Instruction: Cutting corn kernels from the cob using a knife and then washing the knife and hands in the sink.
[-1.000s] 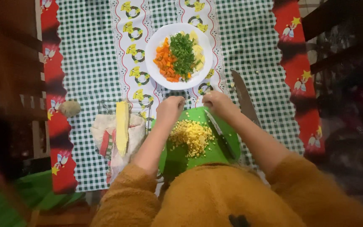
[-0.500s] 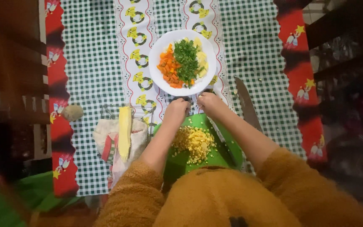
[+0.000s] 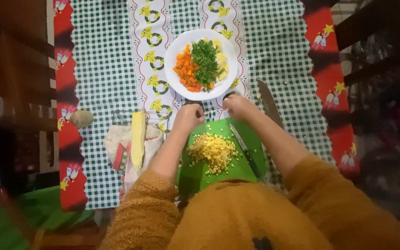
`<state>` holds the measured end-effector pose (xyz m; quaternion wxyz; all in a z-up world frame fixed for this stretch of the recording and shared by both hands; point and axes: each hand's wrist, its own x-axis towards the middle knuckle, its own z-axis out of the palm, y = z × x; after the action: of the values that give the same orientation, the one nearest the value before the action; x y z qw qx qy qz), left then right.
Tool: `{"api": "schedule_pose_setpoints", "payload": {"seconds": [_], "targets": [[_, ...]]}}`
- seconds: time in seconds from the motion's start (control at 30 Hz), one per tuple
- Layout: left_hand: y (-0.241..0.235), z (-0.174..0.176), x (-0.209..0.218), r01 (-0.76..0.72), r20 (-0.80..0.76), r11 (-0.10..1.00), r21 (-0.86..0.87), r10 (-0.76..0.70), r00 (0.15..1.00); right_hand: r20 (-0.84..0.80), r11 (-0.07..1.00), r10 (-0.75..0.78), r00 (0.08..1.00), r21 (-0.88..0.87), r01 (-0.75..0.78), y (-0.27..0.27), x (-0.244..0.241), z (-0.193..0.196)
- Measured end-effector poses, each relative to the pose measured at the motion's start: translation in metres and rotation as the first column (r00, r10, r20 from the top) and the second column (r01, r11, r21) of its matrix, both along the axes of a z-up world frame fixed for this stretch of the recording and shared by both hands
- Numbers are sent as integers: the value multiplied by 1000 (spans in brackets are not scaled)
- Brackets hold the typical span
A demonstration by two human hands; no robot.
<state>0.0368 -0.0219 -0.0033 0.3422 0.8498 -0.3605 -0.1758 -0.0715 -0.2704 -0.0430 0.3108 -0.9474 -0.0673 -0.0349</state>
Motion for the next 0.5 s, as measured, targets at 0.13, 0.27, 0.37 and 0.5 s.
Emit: {"api": "schedule_pose_setpoints", "payload": {"seconds": [0.13,0.27,0.37,0.5], "targets": [[4,-2,-4,-26,-36,999,-31,25,999,-121,992,27,992,-115,-41,16,2,20],[10,-5,-6,-69,-89,983,-172,54,995,-191,967,24,981,-243,-71,33,6,42],[18,16,-14,-61,-107,971,-232,37,994,-187,950,44,981,-296,-99,46,8,71],[25,38,-32,-74,-137,973,-218,44,990,-260,952,-42,965,-304,-40,52,5,72]]}}
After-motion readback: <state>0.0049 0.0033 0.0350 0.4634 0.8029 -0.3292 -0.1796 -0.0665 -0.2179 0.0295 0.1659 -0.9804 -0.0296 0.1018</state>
